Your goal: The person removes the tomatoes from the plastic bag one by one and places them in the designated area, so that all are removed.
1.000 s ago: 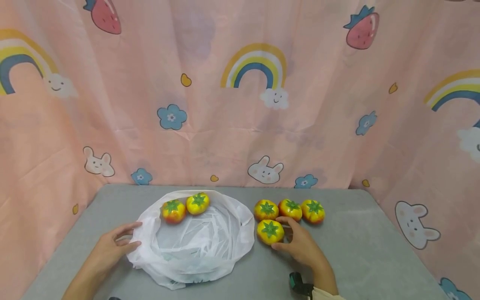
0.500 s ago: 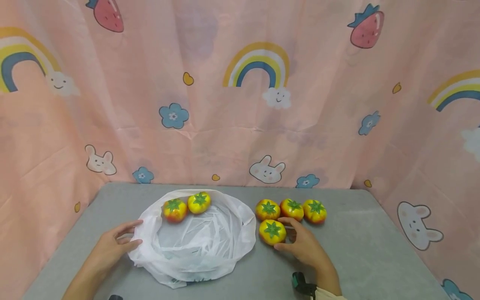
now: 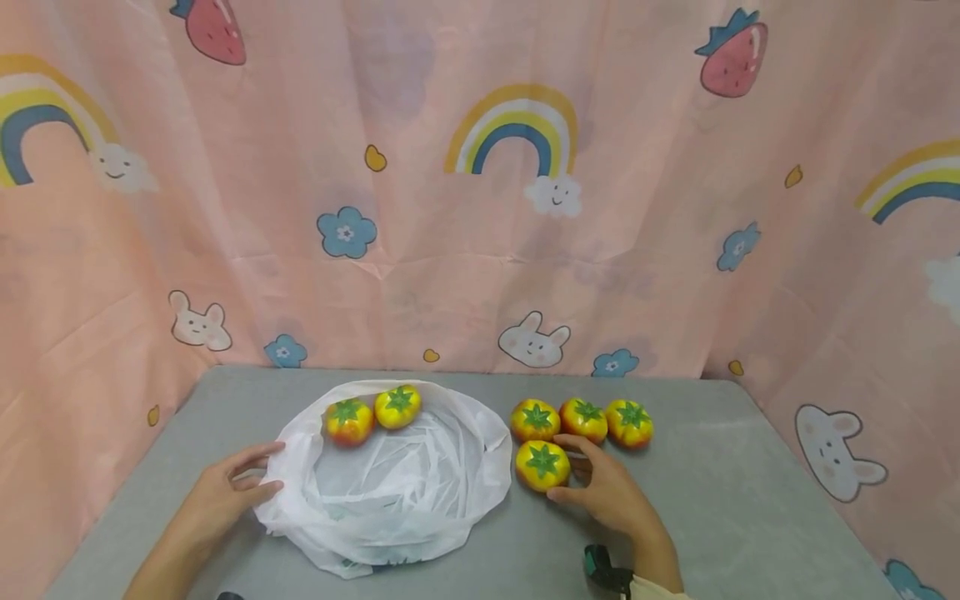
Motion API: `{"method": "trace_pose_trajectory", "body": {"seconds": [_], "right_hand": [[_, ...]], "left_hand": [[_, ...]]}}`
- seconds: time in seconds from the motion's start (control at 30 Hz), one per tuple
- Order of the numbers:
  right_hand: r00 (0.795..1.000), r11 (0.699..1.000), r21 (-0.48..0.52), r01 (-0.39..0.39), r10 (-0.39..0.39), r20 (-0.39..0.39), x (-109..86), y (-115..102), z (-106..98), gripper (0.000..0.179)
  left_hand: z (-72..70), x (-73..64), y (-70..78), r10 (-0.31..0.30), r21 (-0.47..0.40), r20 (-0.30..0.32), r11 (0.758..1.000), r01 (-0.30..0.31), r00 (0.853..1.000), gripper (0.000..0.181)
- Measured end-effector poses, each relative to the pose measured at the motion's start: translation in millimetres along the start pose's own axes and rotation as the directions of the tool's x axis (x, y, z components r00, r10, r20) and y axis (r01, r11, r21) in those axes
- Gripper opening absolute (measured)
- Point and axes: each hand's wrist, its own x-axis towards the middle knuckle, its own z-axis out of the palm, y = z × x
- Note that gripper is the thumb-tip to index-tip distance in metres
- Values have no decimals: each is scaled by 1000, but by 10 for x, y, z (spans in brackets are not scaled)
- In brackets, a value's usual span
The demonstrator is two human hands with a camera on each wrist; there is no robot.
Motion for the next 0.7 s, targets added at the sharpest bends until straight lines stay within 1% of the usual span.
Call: {"method": "trace_pose_trajectory", "body": {"seconds": [0.07, 0.23, 0.4, 0.63, 0.7], "right_hand": [[1000, 1000, 0, -3, 3, 2, -4, -3, -1, 77], [1000, 1000, 14, 4, -4, 0, -30, 9, -26, 78], [1000, 1000, 11, 27, -27, -11, -51, 19, -41, 77], [998, 998, 18, 64, -64, -16, -58, -22, -75, 76], [997, 997, 5, 72, -72, -28, -73, -68, -100, 75]], "left_hand": [[-14, -11, -8, 14, -2, 2, 1000, -14, 1000, 71], [-37, -11, -36, 44, 28, -2, 999, -43, 999, 70], [-52, -26, -79, 92, 6, -1, 996, -92, 996, 69], [-51, -34, -61, 63, -17, -22, 998, -63, 998, 69], [-41, -29, -50, 71, -22, -21, 997, -71, 997, 69]]}}
